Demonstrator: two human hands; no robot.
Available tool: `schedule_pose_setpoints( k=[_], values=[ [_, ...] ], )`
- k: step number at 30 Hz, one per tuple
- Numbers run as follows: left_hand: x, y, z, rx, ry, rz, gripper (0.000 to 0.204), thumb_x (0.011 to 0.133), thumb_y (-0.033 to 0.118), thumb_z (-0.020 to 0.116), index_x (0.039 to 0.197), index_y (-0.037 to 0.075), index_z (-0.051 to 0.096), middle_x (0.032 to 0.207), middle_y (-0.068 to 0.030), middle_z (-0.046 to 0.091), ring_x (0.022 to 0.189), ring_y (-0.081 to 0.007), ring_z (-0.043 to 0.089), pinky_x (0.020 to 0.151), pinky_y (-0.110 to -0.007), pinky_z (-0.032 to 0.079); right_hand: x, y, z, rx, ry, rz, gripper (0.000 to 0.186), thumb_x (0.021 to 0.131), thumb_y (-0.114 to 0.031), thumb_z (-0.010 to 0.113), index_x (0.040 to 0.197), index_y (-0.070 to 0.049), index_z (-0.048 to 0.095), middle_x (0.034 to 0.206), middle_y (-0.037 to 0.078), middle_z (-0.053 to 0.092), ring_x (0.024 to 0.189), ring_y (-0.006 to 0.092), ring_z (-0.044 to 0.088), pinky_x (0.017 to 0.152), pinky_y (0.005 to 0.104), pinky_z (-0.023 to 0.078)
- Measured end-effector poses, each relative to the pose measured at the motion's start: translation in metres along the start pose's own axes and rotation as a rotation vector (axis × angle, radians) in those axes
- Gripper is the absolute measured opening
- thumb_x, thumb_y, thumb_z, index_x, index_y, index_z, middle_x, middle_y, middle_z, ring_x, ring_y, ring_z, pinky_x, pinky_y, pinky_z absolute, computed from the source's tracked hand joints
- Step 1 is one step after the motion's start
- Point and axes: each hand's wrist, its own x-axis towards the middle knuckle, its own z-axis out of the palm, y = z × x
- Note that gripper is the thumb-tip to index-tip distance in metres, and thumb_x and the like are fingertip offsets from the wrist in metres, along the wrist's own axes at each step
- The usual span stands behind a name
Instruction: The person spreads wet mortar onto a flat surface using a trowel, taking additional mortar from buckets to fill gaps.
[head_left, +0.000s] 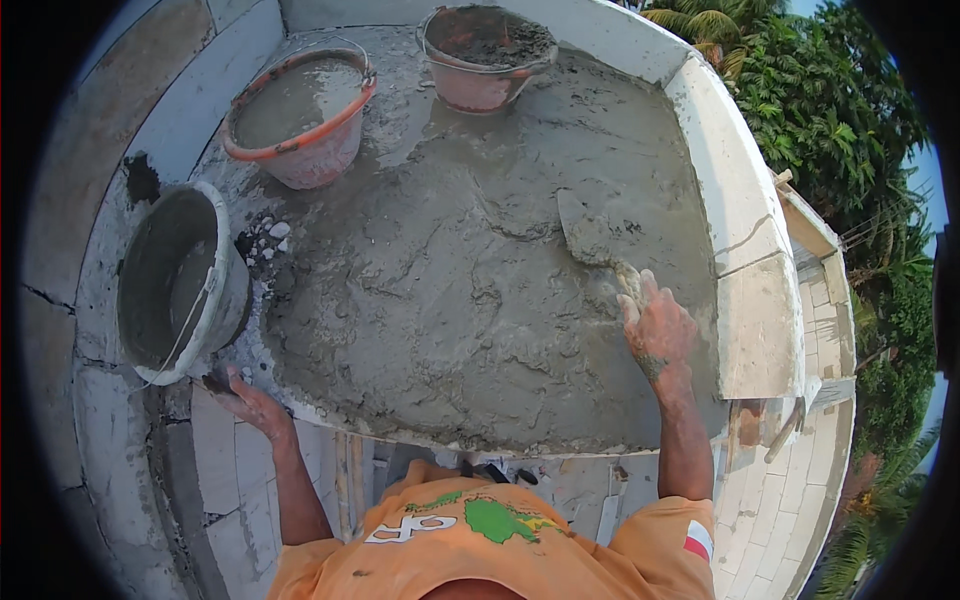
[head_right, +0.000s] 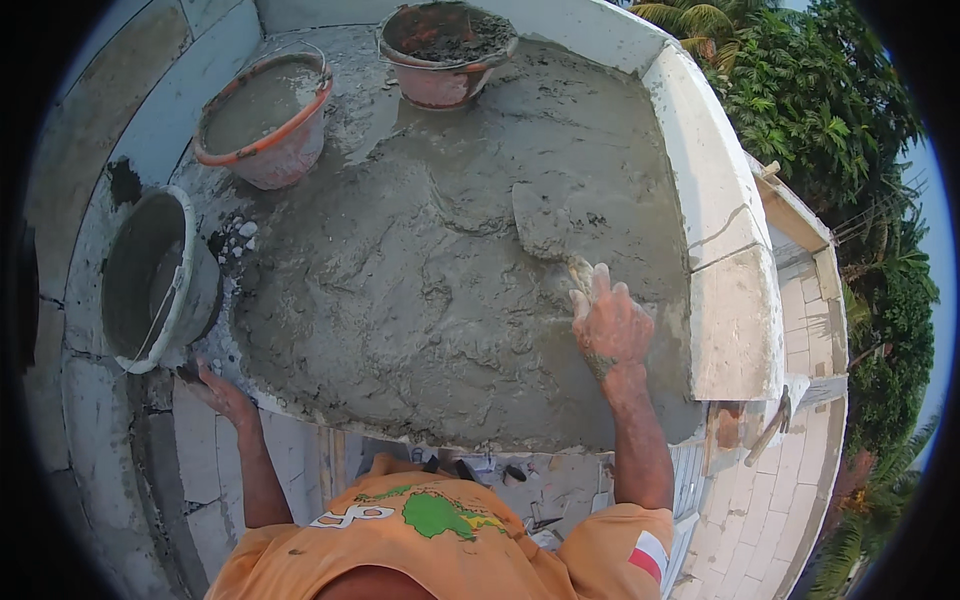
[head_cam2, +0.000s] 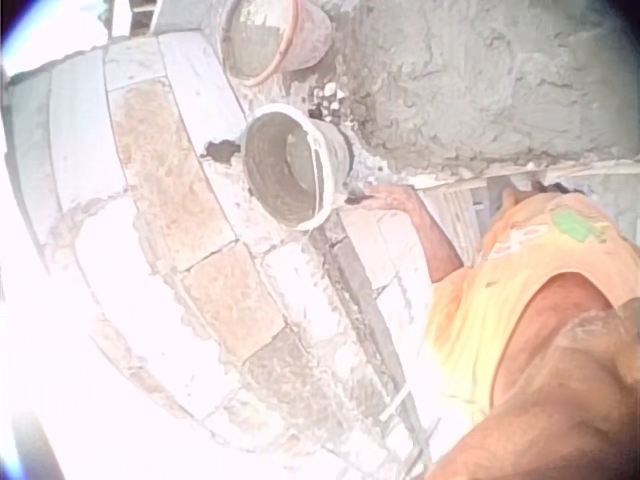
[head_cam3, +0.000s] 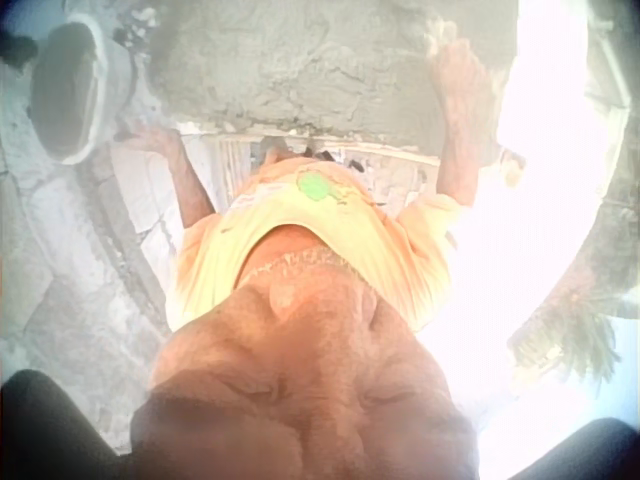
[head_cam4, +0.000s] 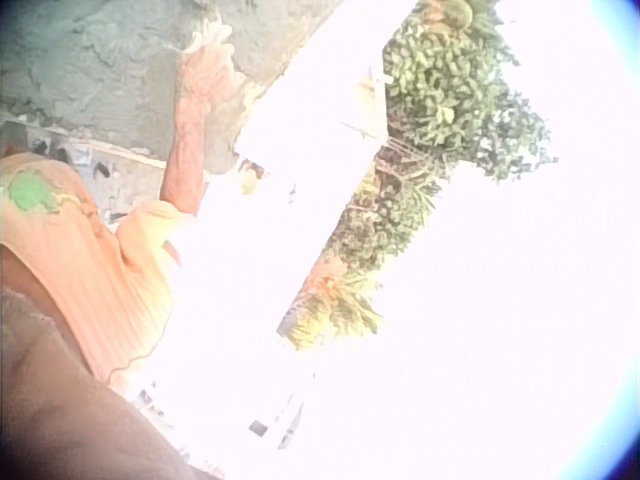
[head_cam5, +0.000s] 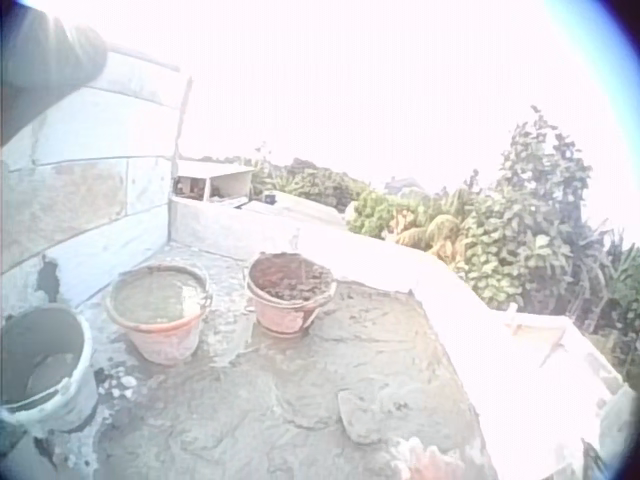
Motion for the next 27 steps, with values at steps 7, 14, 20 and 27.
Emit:
schedule_pose_setpoints(
  k=[7,14,20,27],
  values=[
    [-0.002,0.008,0.002,-0.070,0.017,-0.058,0.071,0.102,0.038,0.046,0.146,-0.014,0.025,0.154,-0.0287,0.026,0.144,-0.0370,0.025,0.119,-0.044,0.018,0.002,-0.027,0.029,-0.173,0.239,-0.226,0.055,0.081,-0.027,0.070,0.132,-0.014,0.055,0.084,0.010,0.060,0.075,0.0262,0.066,0.065,0.0382,0.051],
    [-0.004,0.013,0.006,-0.076,0.005,-0.056,0.072,0.101,0.039,0.046,0.146,-0.014,0.025,0.154,-0.0286,0.026,0.144,-0.0369,0.024,0.119,-0.043,0.017,0.017,0.046,0.026,-0.171,0.026,0.091,0.053,0.086,-0.031,0.068,0.133,-0.013,0.053,0.087,0.013,0.062,0.082,0.0305,0.068,0.068,0.0439,0.052],
    [0.000,-0.012,0.001,-0.003,-0.042,-0.073,0.073,0.101,0.039,0.047,0.146,-0.014,0.024,0.154,-0.0287,0.025,0.144,-0.0371,0.024,0.119,-0.043,0.017,-0.023,0.062,0.022,-0.110,0.064,0.223,0.052,0.089,-0.040,0.065,0.132,-0.012,0.056,0.092,0.018,0.065,0.082,0.0369,0.067,0.070,0.0476,0.053],
    [-0.001,-0.003,0.002,-0.174,0.013,-0.085,0.075,0.099,0.038,0.051,0.145,-0.014,0.024,0.152,-0.0294,0.028,0.142,-0.0376,0.026,0.118,-0.043,0.019,-0.041,0.003,0.011,-0.080,0.051,0.038,0.052,0.088,-0.039,0.068,0.134,-0.017,0.057,0.094,0.015,0.065,0.082,0.0362,0.067,0.069,0.0457,0.053]
  ],
)
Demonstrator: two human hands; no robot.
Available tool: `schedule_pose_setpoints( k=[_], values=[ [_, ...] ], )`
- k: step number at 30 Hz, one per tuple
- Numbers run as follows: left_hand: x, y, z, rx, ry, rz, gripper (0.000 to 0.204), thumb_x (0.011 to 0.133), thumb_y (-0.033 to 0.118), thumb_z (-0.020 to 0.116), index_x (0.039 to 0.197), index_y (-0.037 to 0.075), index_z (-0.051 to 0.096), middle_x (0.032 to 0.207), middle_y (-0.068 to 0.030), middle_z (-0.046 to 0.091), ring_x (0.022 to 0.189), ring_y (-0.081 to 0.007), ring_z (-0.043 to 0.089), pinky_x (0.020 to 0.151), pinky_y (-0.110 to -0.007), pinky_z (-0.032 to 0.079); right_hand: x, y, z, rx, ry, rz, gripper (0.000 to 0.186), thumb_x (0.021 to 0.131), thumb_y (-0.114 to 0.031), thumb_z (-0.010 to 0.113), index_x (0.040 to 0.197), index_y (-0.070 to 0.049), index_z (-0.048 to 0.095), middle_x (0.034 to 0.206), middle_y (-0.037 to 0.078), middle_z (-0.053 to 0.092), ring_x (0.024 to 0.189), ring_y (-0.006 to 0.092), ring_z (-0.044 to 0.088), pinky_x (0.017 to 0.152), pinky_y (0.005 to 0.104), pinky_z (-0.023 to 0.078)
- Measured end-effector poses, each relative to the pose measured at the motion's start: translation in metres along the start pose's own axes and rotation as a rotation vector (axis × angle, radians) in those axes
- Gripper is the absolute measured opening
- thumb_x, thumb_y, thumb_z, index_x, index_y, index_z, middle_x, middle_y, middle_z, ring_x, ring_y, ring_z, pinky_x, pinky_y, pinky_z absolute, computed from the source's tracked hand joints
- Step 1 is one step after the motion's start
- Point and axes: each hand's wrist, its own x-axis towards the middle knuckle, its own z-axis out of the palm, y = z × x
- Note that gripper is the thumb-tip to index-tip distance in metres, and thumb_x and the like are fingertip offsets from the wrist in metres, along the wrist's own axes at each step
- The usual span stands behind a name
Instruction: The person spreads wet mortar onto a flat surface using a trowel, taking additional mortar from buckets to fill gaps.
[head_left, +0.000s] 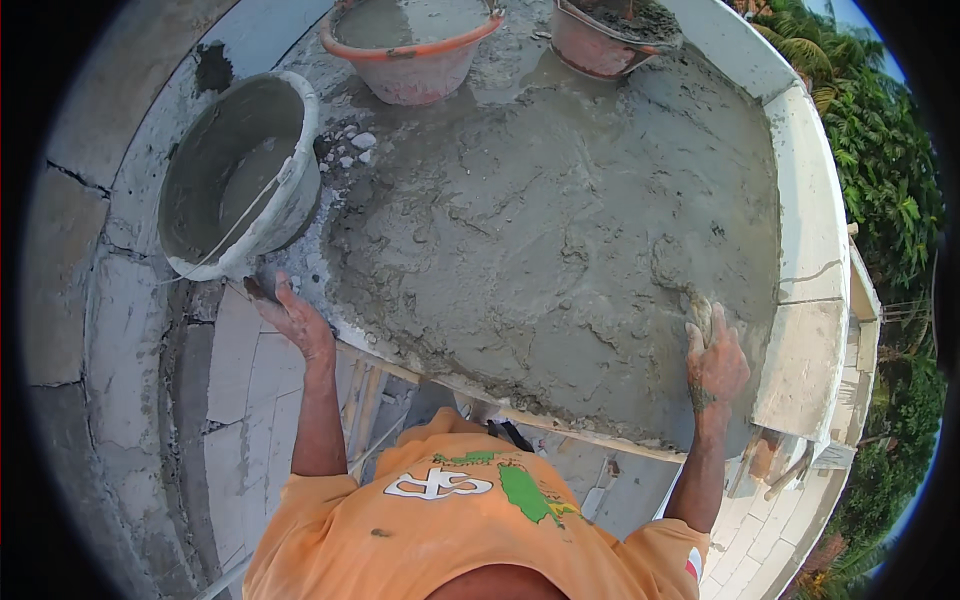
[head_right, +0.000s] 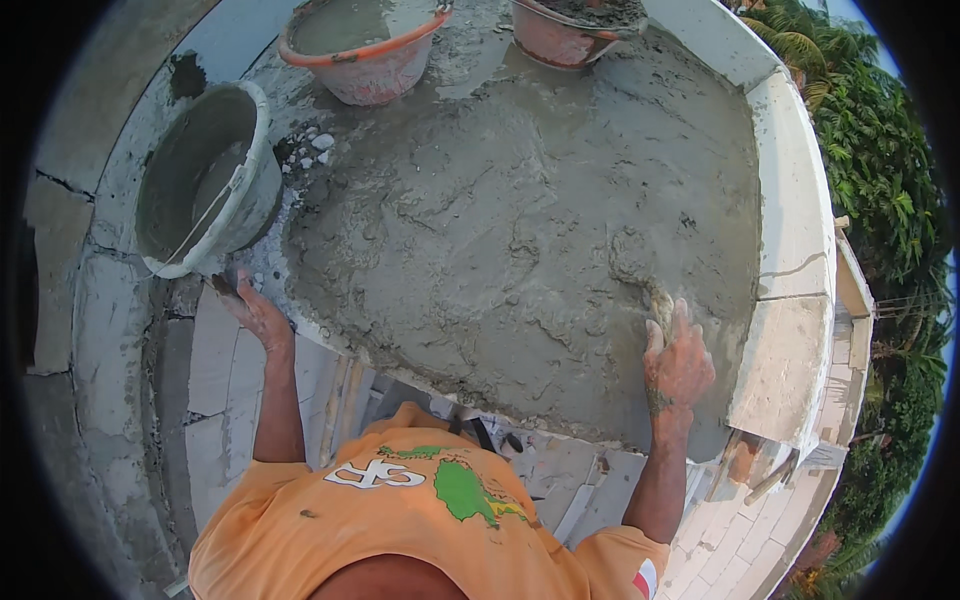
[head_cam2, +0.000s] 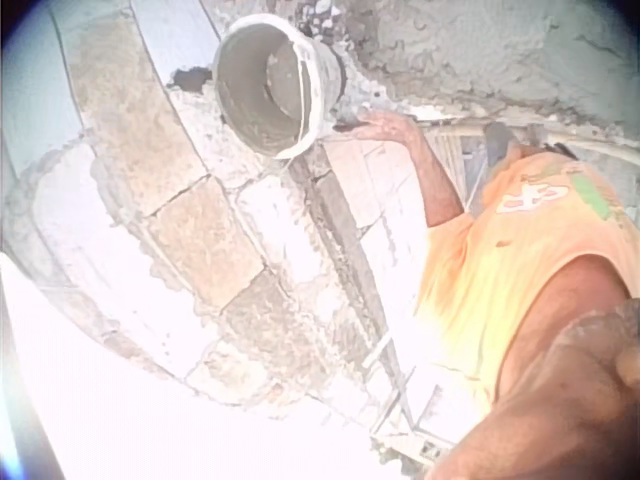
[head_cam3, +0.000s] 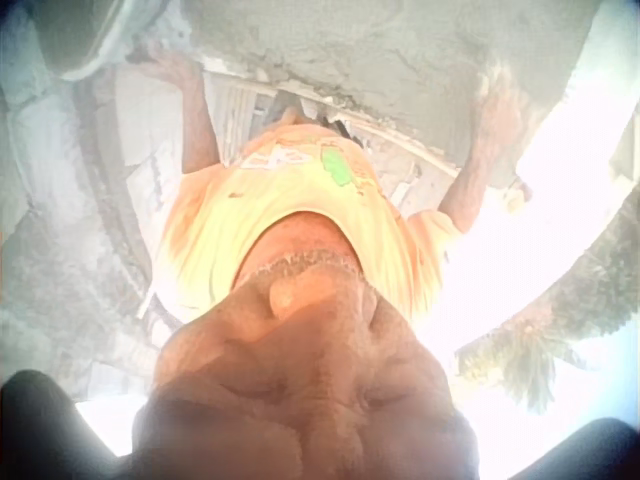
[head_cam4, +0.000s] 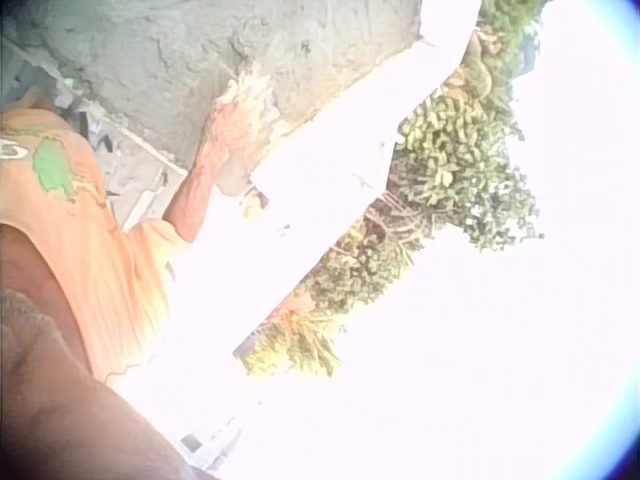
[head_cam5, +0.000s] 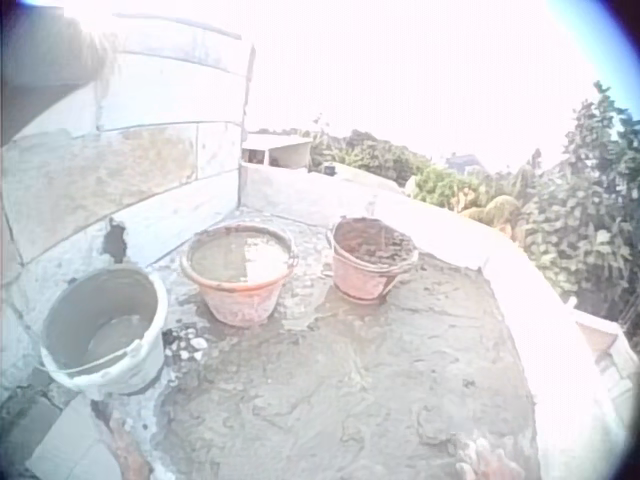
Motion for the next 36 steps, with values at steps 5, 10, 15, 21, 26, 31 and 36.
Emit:
schedule_pose_setpoints(
  k=[5,10,15,21,26,31,36],
  values=[
    [0.000,0.001,0.004,-0.055,0.082,-0.012,0.075,0.096,0.036,0.056,0.144,-0.014,0.028,0.149,-0.0305,0.032,0.138,-0.0385,0.030,0.116,-0.043,0.021,0.005,-0.021,-0.002,0.035,0.070,-0.020,0.052,0.088,-0.038,0.067,0.135,-0.016,0.056,0.093,0.014,0.064,0.081,0.0351,0.067,0.068,0.0441,0.053],
    [-0.003,0.000,-0.001,0.053,0.015,-0.046,0.073,0.098,0.035,0.051,0.148,-0.010,0.023,0.153,-0.0256,0.025,0.141,-0.0346,0.026,0.117,-0.041,0.019,0.003,-0.070,-0.016,0.159,0.072,-0.307,0.053,0.087,-0.036,0.068,0.135,-0.016,0.055,0.090,0.013,0.062,0.079,0.0334,0.066,0.068,0.0440,0.053],
    [-0.004,0.005,-0.001,0.022,0.067,-0.024,0.075,0.095,0.034,0.056,0.145,-0.013,0.027,0.148,-0.0311,0.032,0.138,-0.0403,0.029,0.116,-0.045,0.019,0.024,-0.085,-0.016,0.077,0.052,-0.294,0.052,0.086,-0.035,0.069,0.133,-0.015,0.056,0.089,0.013,0.062,0.078,0.0332,0.066,0.068,0.0442,0.052],
    [-0.005,0.007,0.002,0.056,0.045,-0.045,0.075,0.095,0.034,0.056,0.144,-0.014,0.027,0.150,-0.0313,0.029,0.141,-0.0409,0.026,0.118,-0.044,0.017,0.060,-0.104,-0.034,0.120,0.110,-0.284,0.052,0.086,-0.035,0.069,0.132,-0.014,0.056,0.088,0.014,0.062,0.076,0.0339,0.066,0.067,0.0451,0.052],
    [-0.003,0.011,0.000,0.083,0.072,-0.015,0.069,0.098,0.033,0.052,0.145,-0.012,0.029,0.150,-0.0289,0.031,0.140,-0.0387,0.029,0.116,-0.043,0.019,0.063,-0.140,-0.036,0.282,0.068,-0.487,0.053,0.085,-0.037,0.069,0.131,-0.014,0.056,0.086,0.014,0.063,0.075,0.0352,0.067,0.065,0.0465,0.052],
    [-0.004,0.016,-0.005,0.077,0.095,-0.086,0.074,0.095,0.035,0.056,0.143,-0.014,0.028,0.148,-0.0313,0.031,0.138,-0.0410,0.030,0.116,-0.046,0.019,0.057,-0.138,-0.024,0.292,0.010,-0.481,0.054,0.083,-0.038,0.072,0.130,-0.016,0.058,0.086,0.015,0.064,0.076,0.0358,0.067,0.065,0.0467,0.051],
    [-0.004,0.005,-0.001,0.153,0.057,0.024,0.073,0.095,0.032,0.056,0.143,-0.014,0.027,0.147,-0.0316,0.032,0.139,-0.0427,0.028,0.117,-0.047,0.019,0.045,-0.108,-0.029,0.286,0.049,-0.408,0.056,0.081,-0.035,0.074,0.132,-0.016,0.058,0.091,0.017,0.064,0.080,0.0373,0.067,0.068,0.0471,0.052]
  ],
)
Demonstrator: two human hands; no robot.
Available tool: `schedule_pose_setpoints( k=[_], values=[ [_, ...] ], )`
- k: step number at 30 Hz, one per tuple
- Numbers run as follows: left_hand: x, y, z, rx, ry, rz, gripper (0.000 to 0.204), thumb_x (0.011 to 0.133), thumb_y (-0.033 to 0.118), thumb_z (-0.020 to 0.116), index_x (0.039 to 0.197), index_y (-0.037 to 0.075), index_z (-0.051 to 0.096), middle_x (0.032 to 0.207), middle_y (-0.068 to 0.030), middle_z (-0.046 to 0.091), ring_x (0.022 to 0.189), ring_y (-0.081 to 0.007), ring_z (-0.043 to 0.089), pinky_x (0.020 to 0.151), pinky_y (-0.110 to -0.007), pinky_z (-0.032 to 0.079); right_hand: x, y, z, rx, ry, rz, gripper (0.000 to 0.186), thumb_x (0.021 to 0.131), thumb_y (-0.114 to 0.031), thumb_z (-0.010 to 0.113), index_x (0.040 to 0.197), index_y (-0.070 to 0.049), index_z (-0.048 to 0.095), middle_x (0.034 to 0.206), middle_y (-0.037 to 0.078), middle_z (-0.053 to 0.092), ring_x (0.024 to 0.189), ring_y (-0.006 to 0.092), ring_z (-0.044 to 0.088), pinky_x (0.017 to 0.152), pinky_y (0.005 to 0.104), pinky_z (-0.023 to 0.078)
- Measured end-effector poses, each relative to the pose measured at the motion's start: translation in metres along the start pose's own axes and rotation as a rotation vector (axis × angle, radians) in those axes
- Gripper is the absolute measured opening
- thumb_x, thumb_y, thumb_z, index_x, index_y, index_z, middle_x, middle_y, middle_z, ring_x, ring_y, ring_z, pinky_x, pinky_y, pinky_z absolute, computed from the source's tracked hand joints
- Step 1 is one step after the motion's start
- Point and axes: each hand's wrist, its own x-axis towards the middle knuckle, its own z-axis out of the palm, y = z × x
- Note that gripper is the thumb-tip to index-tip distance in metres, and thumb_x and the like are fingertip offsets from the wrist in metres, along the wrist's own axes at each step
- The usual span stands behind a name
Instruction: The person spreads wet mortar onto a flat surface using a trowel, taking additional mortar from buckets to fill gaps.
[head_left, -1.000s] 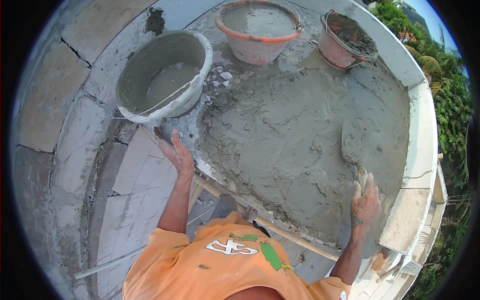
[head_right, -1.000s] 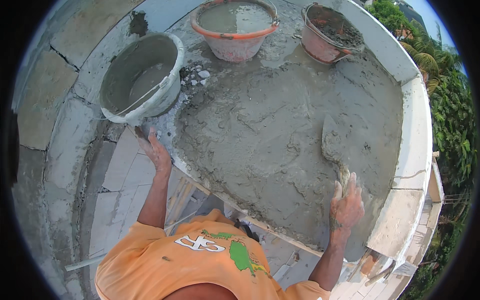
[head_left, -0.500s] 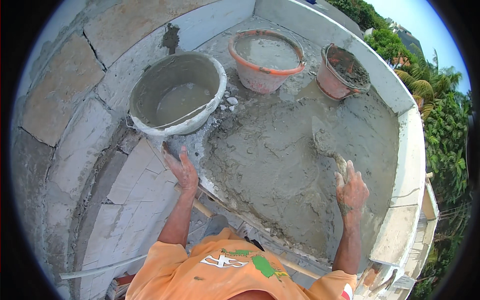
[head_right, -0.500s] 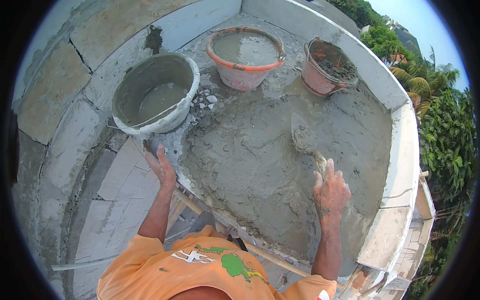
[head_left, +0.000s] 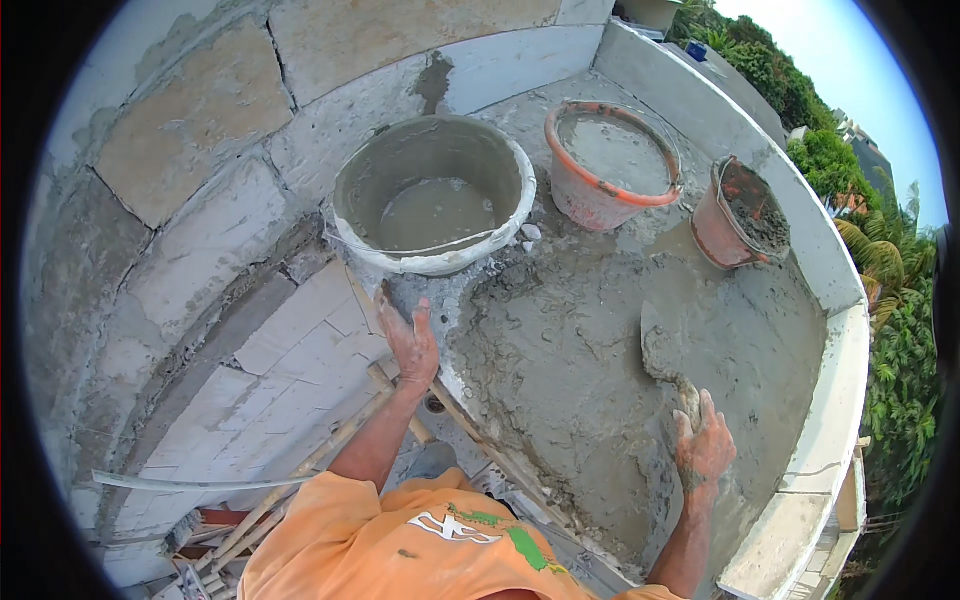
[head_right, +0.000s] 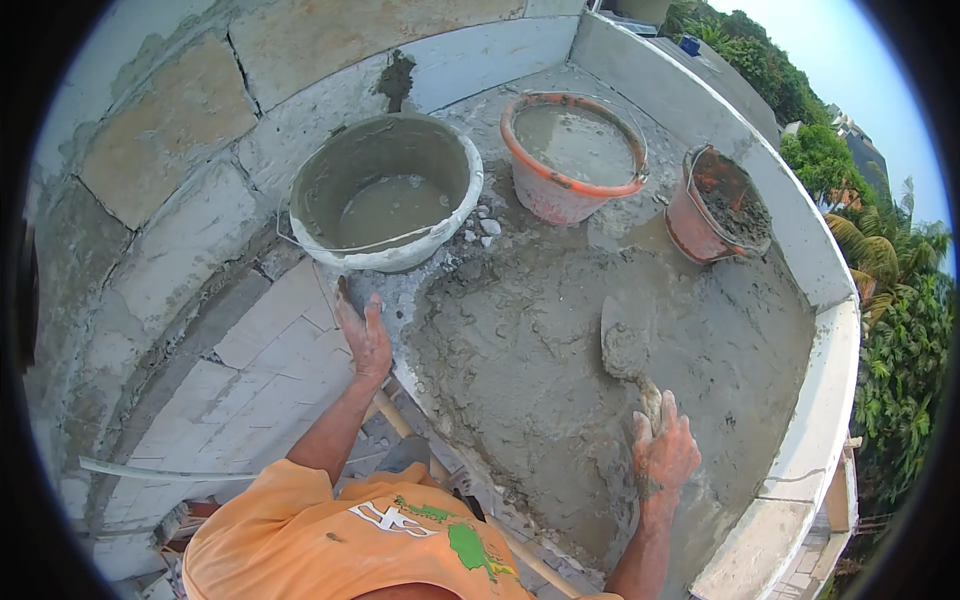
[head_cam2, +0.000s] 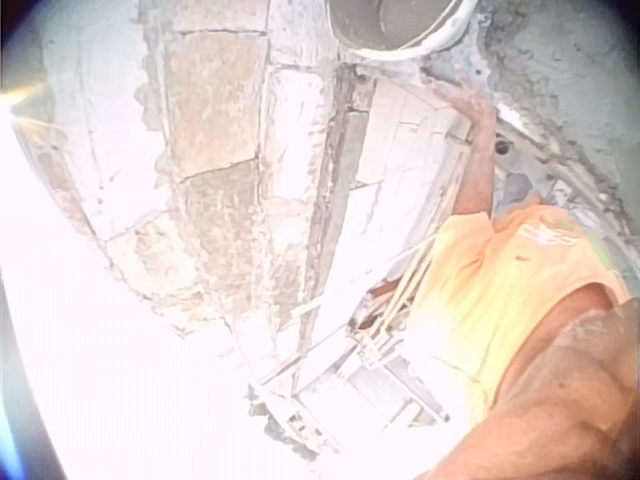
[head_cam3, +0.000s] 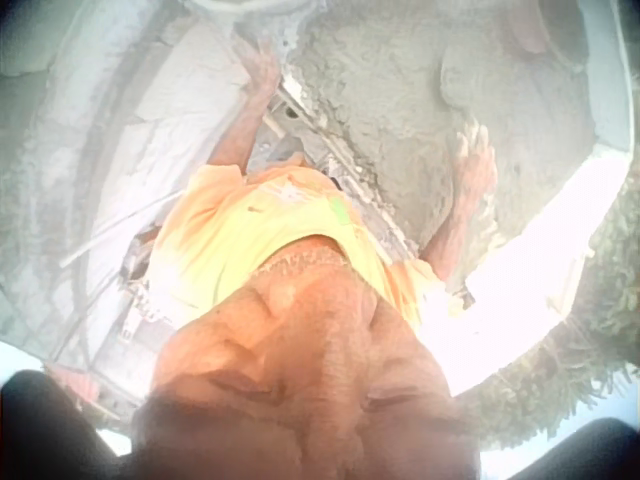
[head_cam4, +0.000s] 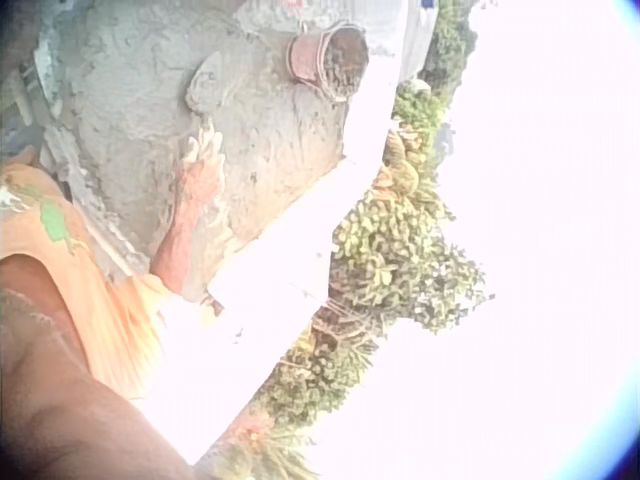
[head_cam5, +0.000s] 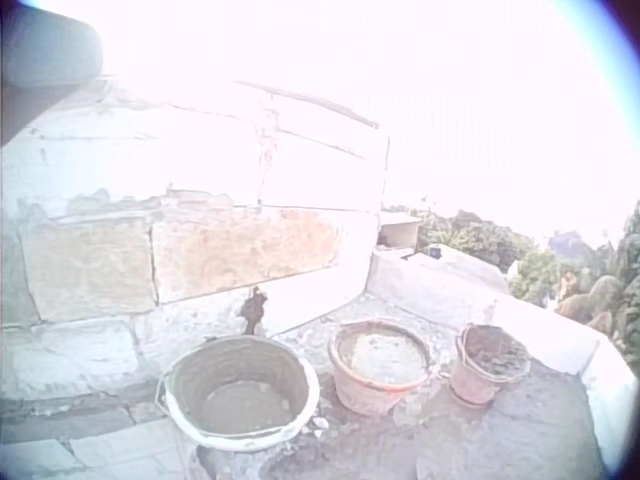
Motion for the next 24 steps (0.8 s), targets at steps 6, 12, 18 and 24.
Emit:
schedule_pose_setpoints(
  k=[6,12,18,24],
  values=[
    [0.001,0.003,-0.004,-0.013,0.022,-0.036,0.071,0.095,0.031,0.056,0.142,-0.014,0.028,0.147,-0.0317,0.032,0.138,-0.0427,0.028,0.116,-0.047,0.020,-0.018,0.017,0.000,-0.059,-0.094,0.091,0.057,0.081,-0.035,0.074,0.132,-0.017,0.058,0.091,0.017,0.064,0.081,0.0371,0.067,0.069,0.0482,0.052],
    [0.001,0.002,0.006,0.048,0.022,0.012,0.066,0.098,0.029,0.053,0.142,-0.014,0.030,0.146,-0.0312,0.034,0.137,-0.0428,0.031,0.116,-0.046,0.021,-0.013,0.033,-0.005,-0.080,-0.097,0.008,0.055,0.083,-0.037,0.073,0.131,-0.015,0.058,0.085,0.016,0.064,0.077,0.0352,0.067,0.066,0.0458,0.052],
    [0.003,-0.007,0.003,0.129,-0.001,0.003,0.065,0.100,0.033,0.049,0.141,-0.014,0.032,0.143,-0.0329,0.037,0.135,-0.0440,0.033,0.115,-0.047,0.022,-0.004,0.030,-0.007,-0.127,-0.196,-0.084,0.055,0.084,-0.035,0.072,0.131,-0.011,0.055,0.083,0.015,0.064,0.071,0.0336,0.068,0.062,0.0448,0.053],
    [0.004,-0.007,0.008,0.116,-0.027,0.039,0.063,0.101,0.033,0.047,0.140,-0.015,0.034,0.143,-0.0334,0.038,0.134,-0.0443,0.034,0.114,-0.047,0.022,-0.007,0.033,-0.005,-0.128,-0.193,-0.091,0.057,0.084,-0.035,0.072,0.132,-0.011,0.054,0.085,0.016,0.065,0.072,0.0345,0.068,0.061,0.0447,0.053]
  ],
)
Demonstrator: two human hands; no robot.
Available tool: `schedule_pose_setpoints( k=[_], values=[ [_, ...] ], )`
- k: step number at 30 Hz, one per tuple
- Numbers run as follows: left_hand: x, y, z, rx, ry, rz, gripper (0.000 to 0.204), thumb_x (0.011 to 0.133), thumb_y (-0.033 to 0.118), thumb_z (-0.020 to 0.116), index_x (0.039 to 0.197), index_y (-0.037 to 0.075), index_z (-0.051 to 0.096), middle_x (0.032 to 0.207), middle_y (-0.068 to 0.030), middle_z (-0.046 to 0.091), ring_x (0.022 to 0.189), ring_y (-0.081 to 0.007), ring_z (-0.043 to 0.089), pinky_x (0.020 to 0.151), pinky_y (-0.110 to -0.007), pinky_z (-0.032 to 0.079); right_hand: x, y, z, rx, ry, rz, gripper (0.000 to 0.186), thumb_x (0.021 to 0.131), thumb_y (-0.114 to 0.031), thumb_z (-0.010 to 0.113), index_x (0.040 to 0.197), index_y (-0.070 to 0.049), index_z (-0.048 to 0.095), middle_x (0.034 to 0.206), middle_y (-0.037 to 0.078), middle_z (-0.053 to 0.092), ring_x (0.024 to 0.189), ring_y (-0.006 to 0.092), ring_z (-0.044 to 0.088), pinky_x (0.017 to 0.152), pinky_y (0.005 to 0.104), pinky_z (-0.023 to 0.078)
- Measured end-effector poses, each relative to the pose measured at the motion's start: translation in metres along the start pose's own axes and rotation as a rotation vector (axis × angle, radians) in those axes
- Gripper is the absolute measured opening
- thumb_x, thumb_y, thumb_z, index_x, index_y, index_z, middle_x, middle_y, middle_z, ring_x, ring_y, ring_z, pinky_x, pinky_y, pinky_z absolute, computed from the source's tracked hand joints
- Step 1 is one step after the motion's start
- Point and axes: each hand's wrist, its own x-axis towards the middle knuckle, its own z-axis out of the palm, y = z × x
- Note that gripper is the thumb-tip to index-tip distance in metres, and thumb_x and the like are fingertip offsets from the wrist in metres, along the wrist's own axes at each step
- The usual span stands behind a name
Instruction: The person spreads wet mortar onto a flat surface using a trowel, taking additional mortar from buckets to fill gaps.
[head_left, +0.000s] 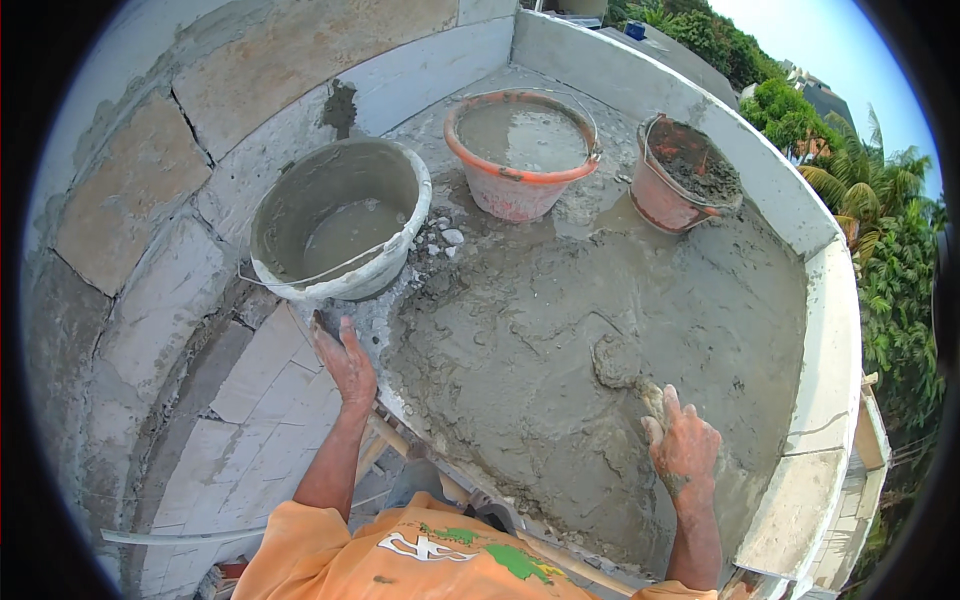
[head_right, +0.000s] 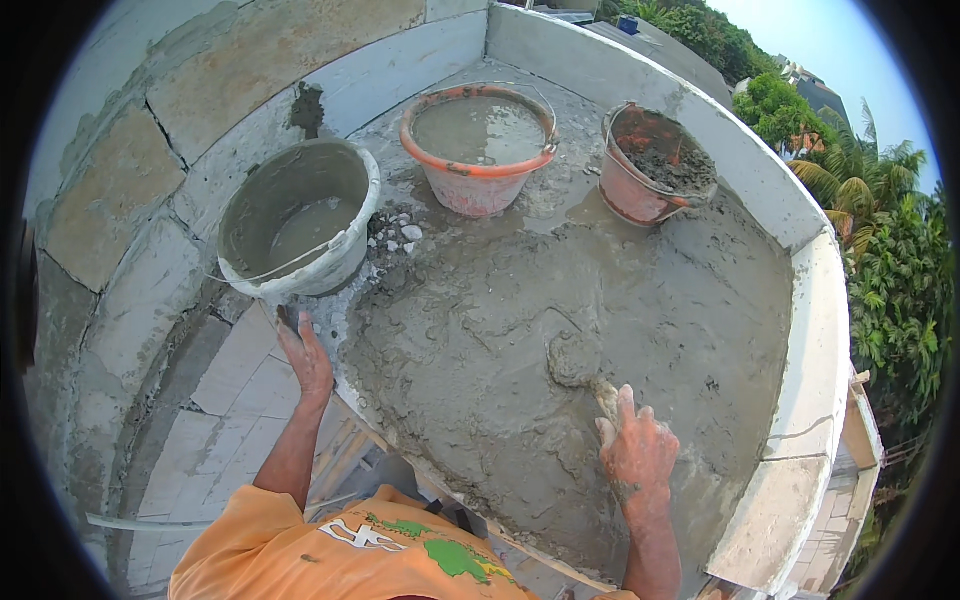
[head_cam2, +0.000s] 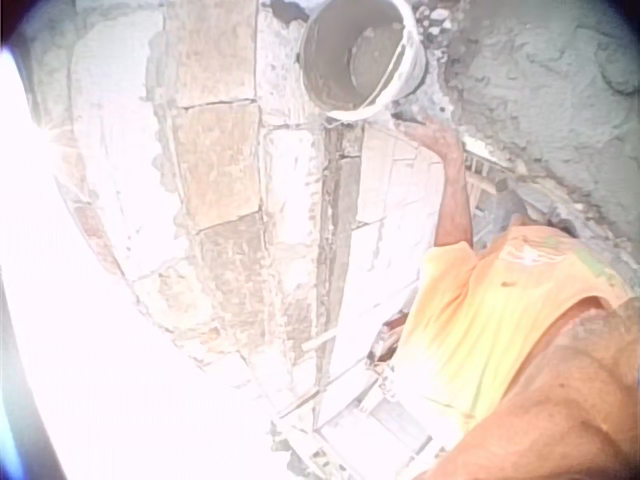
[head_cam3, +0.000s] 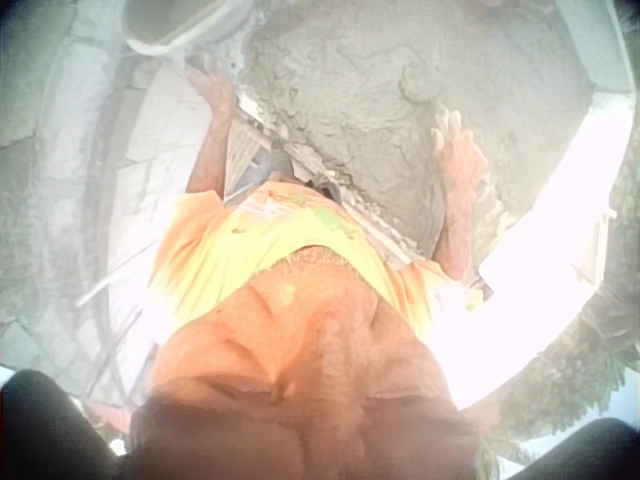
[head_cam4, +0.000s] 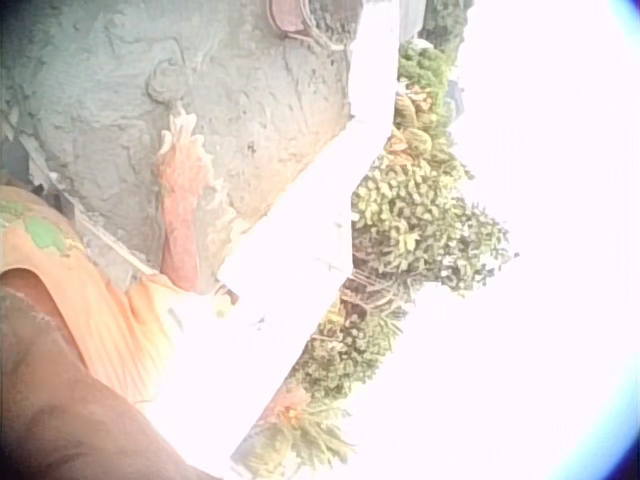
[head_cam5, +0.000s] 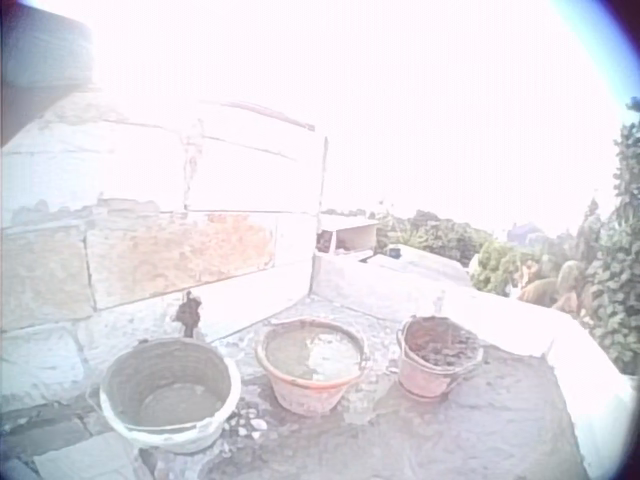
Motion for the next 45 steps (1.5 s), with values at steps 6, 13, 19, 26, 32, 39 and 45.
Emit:
schedule_pose_setpoints(
  k=[6,13,19,26,32,39,45],
  values=[
    [-0.001,0.004,-0.006,-0.028,0.036,-0.003,0.064,0.101,0.032,0.048,0.140,-0.016,0.032,0.143,-0.0338,0.036,0.135,-0.0444,0.033,0.115,-0.047,0.022,0.005,-0.012,-0.002,-0.016,-0.012,0.000,0.057,0.083,-0.035,0.072,0.132,-0.011,0.055,0.086,0.017,0.065,0.074,0.0353,0.068,0.063,0.0458,0.053],
    [-0.003,0.005,-0.005,-0.034,0.033,-0.058,0.068,0.101,0.034,0.048,0.142,-0.016,0.027,0.146,-0.0348,0.030,0.140,-0.0450,0.026,0.117,-0.048,0.018,0.000,-0.023,-0.004,0.016,-0.014,0.058,0.055,0.085,-0.033,0.071,0.133,-0.014,0.055,0.088,0.018,0.065,0.080,0.0372,0.067,0.068,0.0466,0.052],
    [0.001,0.008,-0.012,-0.145,-0.019,-0.079,0.075,0.099,0.038,0.050,0.143,-0.016,0.022,0.148,-0.0356,0.025,0.142,-0.0460,0.021,0.118,-0.050,0.015,0.008,-0.040,-0.011,-0.003,-0.005,0.130,0.057,0.083,-0.030,0.073,0.135,-0.017,0.054,0.090,0.018,0.064,0.084,0.0373,0.067,0.071,0.0477,0.052],
    [-0.003,0.002,-0.012,-0.182,0.001,-0.092,0.080,0.097,0.040,0.051,0.143,-0.017,0.021,0.149,-0.0361,0.024,0.142,-0.0470,0.019,0.118,-0.052,0.014,0.012,-0.059,-0.057,-0.231,0.143,0.220,0.062,0.078,-0.024,0.077,0.136,-0.020,0.055,0.091,0.014,0.061,0.083,0.0340,0.065,0.074,0.0436,0.050],
    [-0.001,0.007,-0.017,-0.243,-0.028,-0.073,0.085,0.096,0.043,0.052,0.144,-0.017,0.017,0.150,-0.0362,0.021,0.143,-0.0474,0.017,0.117,-0.053,0.014,0.038,-0.075,-0.105,-0.253,0.455,0.192,0.065,0.078,-0.022,0.077,0.138,-0.022,0.054,0.090,0.011,0.059,0.079,0.0311,0.060,0.072,0.0429,0.047],
    [0.022,0.020,-0.046,-0.623,-0.033,-0.116,0.090,0.096,0.048,0.049,0.147,-0.016,0.011,0.153,-0.0335,0.016,0.146,-0.0405,0.015,0.120,-0.048,0.010,0.094,-0.180,-0.160,-0.107,0.713,-0.225,0.058,0.080,-0.018,0.075,0.136,-0.023,0.057,0.087,0.006,0.059,0.080,0.0245,0.060,0.073,0.0388,0.045],
    [0.123,0.053,-0.092,-1.255,0.007,-0.373,0.071,0.097,0.049,0.051,0.141,-0.004,0.035,0.139,-0.0152,0.047,0.130,-0.0232,0.042,0.112,-0.037,0.029,0.163,-0.283,-0.157,-0.331,0.724,-0.641,0.034,0.082,-0.012,0.066,0.116,-0.017,0.064,0.081,0.006,0.060,0.080,0.0227,0.061,0.072,0.0379,0.043]
  ],
)
